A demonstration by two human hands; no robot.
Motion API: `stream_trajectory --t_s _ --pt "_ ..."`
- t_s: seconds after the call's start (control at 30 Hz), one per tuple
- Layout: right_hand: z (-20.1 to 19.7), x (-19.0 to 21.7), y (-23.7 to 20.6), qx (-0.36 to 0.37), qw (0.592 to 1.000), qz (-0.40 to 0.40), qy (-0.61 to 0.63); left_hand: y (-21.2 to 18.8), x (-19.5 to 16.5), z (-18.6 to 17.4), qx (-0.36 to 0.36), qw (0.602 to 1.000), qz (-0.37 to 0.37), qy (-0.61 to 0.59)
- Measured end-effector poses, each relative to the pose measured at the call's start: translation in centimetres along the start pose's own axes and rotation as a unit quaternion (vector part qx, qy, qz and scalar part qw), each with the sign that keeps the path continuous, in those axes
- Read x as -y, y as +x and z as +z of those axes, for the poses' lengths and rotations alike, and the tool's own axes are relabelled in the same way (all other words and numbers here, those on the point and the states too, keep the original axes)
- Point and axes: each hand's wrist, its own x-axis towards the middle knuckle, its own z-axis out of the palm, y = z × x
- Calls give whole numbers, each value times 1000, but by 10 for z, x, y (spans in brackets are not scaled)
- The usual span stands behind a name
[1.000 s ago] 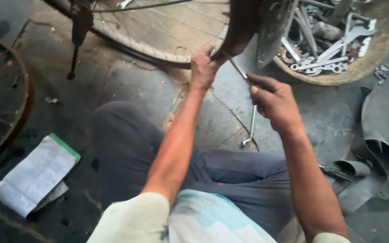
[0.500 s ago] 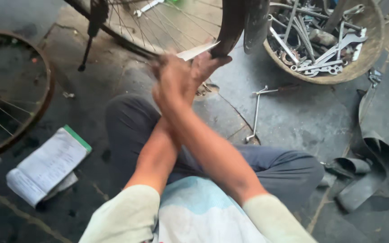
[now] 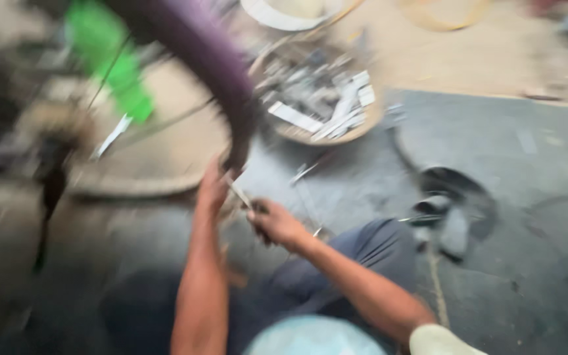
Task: The person uses a metal tire lever to pry the tire bead off the rim of a bicycle wheel. They work their way around the circumference of the wheel, repeatedly inserting the lever and pulling the tire away from the rim to loosen it.
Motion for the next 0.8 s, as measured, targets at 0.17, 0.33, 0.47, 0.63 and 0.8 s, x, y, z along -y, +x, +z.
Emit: stream_trajectory --t_s 0.17,0.33,0.47,0.63,0.8 --pt "-45 34 -21 -21 998 -12 52 11 -13 3 28 999 -25 2" --pt "-52 25 -19 -6 994 -25 107 4 -34 5 21 998 -33 40" --pt "-49 23 -19 17 993 -55 103 5 -33 3 14 995 -43 90" --pt "-34 54 -16 4 993 -61 105 7 -20 0 26 998 -35 34" --pt "-20 60 1 -32 994 -74 78 10 -16 -1 53 997 -51 -8"
